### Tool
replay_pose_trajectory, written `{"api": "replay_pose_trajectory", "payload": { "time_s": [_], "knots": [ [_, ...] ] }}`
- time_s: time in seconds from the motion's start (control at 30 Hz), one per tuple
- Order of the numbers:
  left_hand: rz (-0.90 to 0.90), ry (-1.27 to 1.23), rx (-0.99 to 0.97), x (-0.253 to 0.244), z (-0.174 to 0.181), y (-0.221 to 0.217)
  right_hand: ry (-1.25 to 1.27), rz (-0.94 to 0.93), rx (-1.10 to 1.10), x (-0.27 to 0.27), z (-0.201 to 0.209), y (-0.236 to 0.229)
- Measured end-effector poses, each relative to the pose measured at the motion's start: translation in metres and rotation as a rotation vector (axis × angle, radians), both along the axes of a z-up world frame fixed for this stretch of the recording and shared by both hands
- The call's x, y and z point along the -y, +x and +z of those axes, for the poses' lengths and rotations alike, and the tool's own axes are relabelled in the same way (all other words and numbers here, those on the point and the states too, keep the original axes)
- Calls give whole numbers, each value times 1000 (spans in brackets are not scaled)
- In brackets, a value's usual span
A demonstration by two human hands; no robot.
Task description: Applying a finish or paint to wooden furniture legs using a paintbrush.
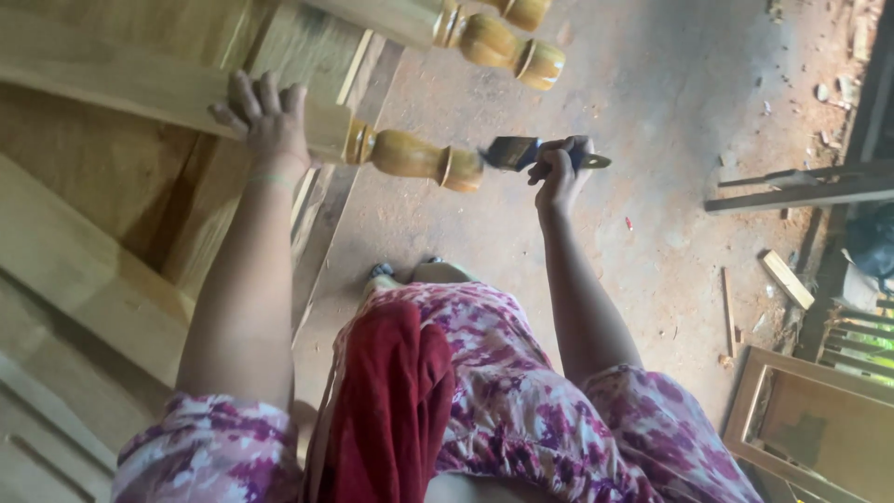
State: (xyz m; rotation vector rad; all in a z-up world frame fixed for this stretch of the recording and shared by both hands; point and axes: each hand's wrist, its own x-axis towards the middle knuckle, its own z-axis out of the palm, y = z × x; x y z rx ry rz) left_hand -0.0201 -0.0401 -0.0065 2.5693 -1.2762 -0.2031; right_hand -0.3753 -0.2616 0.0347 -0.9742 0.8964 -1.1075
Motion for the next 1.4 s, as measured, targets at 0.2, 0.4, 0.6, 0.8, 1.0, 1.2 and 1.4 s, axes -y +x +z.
{"api": "replay_pose_trajectory", "payload": {
  "time_s": [0.2,0.4,0.6,0.8,1.0,1.2,1.4],
  "knots": [
    [26,47,29,-4,-11,2,-50,-28,132,2,19,1],
    [26,-20,86,-4,-7,1,40,-53,-87,16,1,3],
    [-23,-16,147,-9,14,-12,56,-88,32,30,24,23],
    [67,25,59,-32,-4,-19,-25,-185,-144,37,-13,29],
    [31,-141,181,-50,-21,-27,-337,-115,-30,1,11,37],
    [0,-300,542,-54,-37,-28,-148,284,-11,-92,49,8],
    [-27,-404,628,-63,-53,-26,-241,10,41,-50,46,12]
  ]
}}
